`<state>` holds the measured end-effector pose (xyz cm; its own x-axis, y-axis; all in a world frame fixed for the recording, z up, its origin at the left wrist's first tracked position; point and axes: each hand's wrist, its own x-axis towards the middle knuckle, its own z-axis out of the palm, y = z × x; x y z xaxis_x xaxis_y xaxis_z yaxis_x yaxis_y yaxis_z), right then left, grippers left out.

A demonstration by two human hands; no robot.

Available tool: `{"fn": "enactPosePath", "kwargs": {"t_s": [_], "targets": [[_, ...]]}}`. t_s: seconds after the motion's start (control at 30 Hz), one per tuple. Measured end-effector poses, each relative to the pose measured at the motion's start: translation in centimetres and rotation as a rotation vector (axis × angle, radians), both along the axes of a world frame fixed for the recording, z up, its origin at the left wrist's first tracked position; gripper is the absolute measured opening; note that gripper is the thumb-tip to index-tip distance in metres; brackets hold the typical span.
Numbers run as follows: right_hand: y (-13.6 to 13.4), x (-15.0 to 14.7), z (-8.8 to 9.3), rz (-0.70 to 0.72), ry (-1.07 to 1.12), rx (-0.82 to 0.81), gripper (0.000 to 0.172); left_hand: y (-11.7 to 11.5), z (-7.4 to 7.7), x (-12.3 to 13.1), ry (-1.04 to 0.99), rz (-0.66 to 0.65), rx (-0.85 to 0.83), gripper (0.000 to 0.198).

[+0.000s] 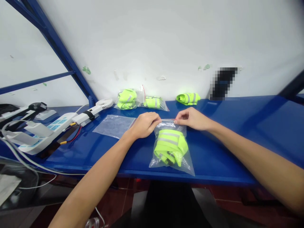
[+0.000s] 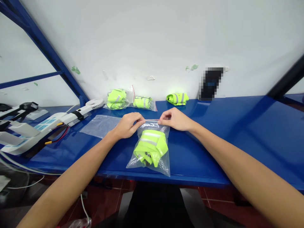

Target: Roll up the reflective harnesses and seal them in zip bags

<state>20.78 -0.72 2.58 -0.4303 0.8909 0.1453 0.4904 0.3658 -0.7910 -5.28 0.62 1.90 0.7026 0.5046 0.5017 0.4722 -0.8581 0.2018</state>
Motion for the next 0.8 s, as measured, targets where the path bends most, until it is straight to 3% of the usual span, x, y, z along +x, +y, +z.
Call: {"fn": "enactPosePath", "kwargs": {"t_s": [0.27, 0.5, 0.8], "targets": [[0.6, 1.5, -0.1, 0.019, -0.117, 0.075, 0.036, 0.3, 0.2, -0.6, 0.018, 0.021, -0.035, 0.026], [0.0, 0.2, -1.1, -0.012, -0.234, 0.277, 0.037, 0.6, -0.3, -0.8, 0.074, 0.108, -0.186, 0.02], [-0.7, -1.7, -1.7, 0.042, -0.284, 0.354, 0.035, 0.7, 0.0, 0.7, -0.002, -0.015, -0.439, 0.026]]}}
